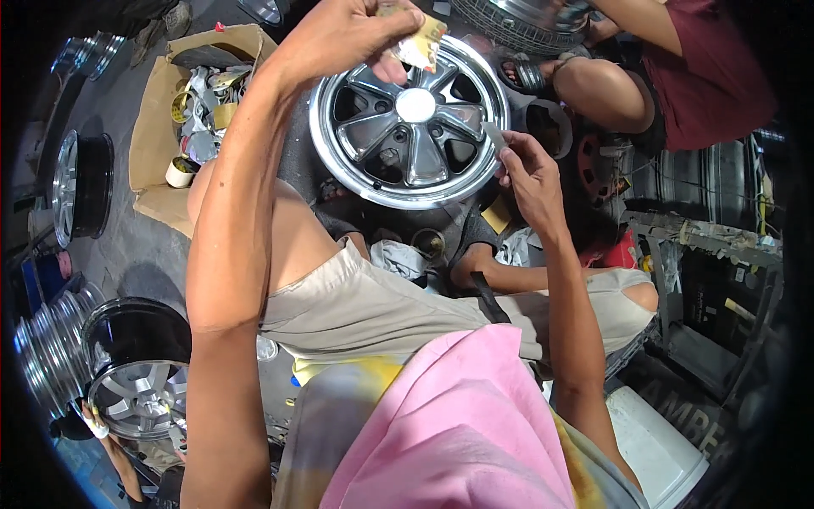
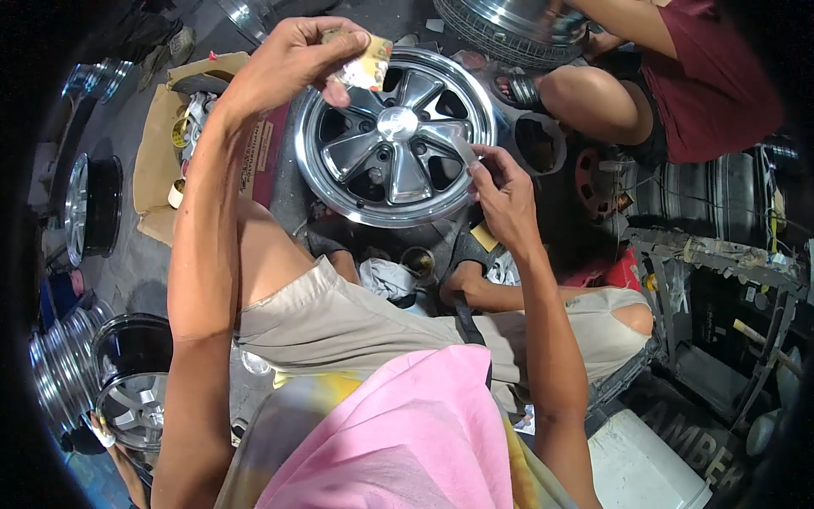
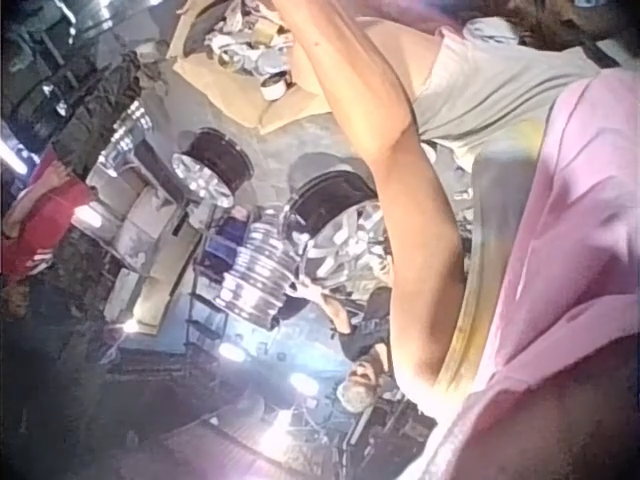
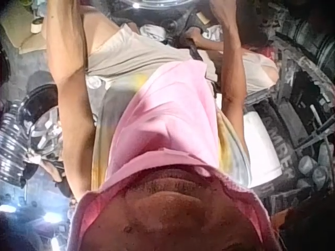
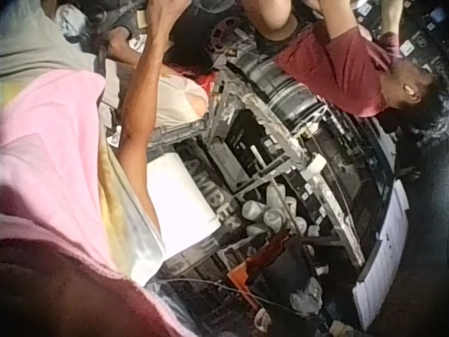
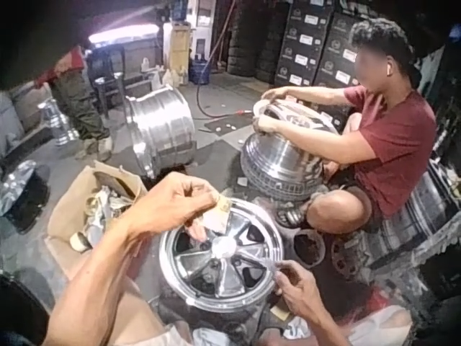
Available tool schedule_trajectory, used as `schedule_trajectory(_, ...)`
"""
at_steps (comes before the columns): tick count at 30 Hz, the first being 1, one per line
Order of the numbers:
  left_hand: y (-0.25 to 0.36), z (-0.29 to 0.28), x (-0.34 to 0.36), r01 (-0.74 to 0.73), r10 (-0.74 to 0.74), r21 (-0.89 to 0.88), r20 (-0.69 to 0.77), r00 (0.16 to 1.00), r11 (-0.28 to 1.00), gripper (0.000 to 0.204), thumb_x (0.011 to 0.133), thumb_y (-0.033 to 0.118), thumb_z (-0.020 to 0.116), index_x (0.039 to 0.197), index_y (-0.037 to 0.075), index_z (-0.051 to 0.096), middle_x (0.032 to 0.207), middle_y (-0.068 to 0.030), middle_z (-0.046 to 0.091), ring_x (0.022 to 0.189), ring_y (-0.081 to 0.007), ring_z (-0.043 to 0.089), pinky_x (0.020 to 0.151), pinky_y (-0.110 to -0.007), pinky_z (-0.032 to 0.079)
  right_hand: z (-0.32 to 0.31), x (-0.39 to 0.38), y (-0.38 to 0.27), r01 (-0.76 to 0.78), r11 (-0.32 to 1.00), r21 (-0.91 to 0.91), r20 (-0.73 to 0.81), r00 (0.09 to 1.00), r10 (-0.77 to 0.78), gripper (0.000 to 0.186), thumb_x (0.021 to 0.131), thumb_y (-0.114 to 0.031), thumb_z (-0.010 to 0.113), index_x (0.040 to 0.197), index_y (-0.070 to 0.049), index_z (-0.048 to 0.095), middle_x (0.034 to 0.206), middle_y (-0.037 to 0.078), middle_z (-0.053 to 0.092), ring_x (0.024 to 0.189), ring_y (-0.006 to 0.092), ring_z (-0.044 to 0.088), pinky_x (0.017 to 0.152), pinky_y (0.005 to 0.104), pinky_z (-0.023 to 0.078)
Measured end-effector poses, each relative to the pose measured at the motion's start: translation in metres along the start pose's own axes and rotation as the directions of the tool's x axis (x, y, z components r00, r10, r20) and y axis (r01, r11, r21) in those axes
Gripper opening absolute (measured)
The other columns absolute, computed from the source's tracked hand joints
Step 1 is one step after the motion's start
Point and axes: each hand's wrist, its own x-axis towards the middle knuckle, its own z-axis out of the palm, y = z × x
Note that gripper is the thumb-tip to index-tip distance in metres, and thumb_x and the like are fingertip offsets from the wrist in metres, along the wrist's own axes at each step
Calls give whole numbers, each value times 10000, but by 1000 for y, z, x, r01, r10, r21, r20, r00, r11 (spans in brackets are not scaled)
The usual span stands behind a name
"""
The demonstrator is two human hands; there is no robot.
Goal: Repairing a chrome car rim by applying filler putty and sanding the surface.
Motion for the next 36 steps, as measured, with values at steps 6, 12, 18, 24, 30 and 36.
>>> schedule_trajectory(6, -1, 9, -10, -14, 15, -8, 160, 987, 1000, 325, 1062, 289, 641, 1135, -6, 757, 843, -42, 748, 554, -51, 667, 529, -169, 530, 18, -8, -32, 298, 945, -137, -57, 950, -308, 159, 987, -14, 650, 1132, 42, 680, 946, 72, 667, 806, 105, 667, 738, 243, 544)
schedule_trajectory(12, 9, 17, -15, 44, -41, -11, 200, 979, 999, 324, 1046, 286, 668, 1147, -8, 757, 850, -48, 750, 540, -53, 665, 504, -153, 516, 20, -13, -51, 480, 852, -209, -42, 866, -498, 139, 977, 1, 644, 1105, 34, 686, 945, 95, 656, 815, 136, 668, 752, 263, 533)
schedule_trajectory(18, 12, 24, -10, 70, -57, -42, 255, 965, 997, 309, 1039, 261, 678, 1138, -21, 756, 862, -74, 770, 521, -57, 656, 485, -163, 515, 19, -19, -70, 540, 806, -243, -2, 830, -557, 130, 982, -29, 663, 1093, 21, 709, 945, 114, 664, 815, 170, 661, 747, 283, 532)
schedule_trajectory(24, 13, 30, -3, 60, -50, -27, 296, 954, 998, 297, 1041, 258, 677, 1135, -11, 759, 853, -63, 768, 510, -60, 651, 476, -172, 515, 16, -19, -72, 558, 786, -267, 11, 817, -576, 148, 972, -16, 667, 1107, 9, 722, 952, 105, 662, 791, 168, 652, 718, 294, 535)
schedule_trajectory(30, 14, 31, -3, 68, -60, -16, 301, 952, 998, 283, 1044, 247, 672, 1129, -10, 756, 852, -55, 763, 513, -66, 654, 475, -178, 513, 20, -19, -70, 559, 791, -248, 25, 820, -572, 157, 962, -7, 675, 1110, 5, 724, 940, 98, 652, 775, 160, 649, 692, 291, 527)
schedule_trajectory(36, 13, 32, -4, 72, -58, -35, 305, 951, 997, 281, 1043, 241, 673, 1134, -13, 753, 862, -61, 765, 513, -66, 653, 476, -176, 515, 22, -18, -68, 548, 805, -229, 38, 831, -555, 156, 967, -8, 663, 1111, 7, 722, 922, 98, 647, 780, 159, 646, 694, 287, 519)
